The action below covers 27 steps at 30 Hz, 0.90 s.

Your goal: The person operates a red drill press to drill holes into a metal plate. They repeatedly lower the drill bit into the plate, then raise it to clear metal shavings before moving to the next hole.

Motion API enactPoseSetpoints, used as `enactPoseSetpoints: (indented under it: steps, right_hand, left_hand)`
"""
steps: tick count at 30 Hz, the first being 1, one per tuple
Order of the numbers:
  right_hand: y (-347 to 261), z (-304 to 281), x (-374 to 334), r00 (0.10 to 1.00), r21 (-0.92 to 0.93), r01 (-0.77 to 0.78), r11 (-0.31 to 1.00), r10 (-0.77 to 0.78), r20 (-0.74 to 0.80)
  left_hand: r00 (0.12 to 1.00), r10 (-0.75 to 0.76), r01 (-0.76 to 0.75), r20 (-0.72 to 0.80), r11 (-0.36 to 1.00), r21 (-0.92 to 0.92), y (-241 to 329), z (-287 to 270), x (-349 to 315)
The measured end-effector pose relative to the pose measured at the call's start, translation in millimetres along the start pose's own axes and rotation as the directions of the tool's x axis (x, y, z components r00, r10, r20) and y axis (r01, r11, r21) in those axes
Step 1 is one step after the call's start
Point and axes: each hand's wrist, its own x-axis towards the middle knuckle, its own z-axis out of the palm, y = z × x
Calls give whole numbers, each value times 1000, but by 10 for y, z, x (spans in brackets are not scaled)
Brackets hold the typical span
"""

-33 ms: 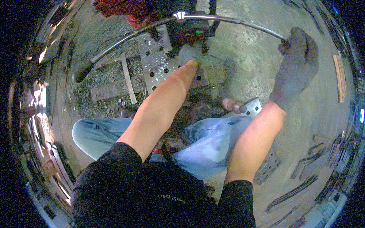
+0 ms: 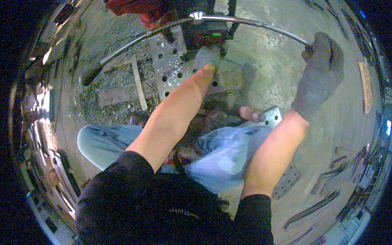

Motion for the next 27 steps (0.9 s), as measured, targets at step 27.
enactPoseSetpoints:
  steps: [27]
  right_hand:
    - [437,120,-571,728,-735,621,272,145,669]
  left_hand:
    - [997,23,-6,-68,969,249,-3293,-1586,315]
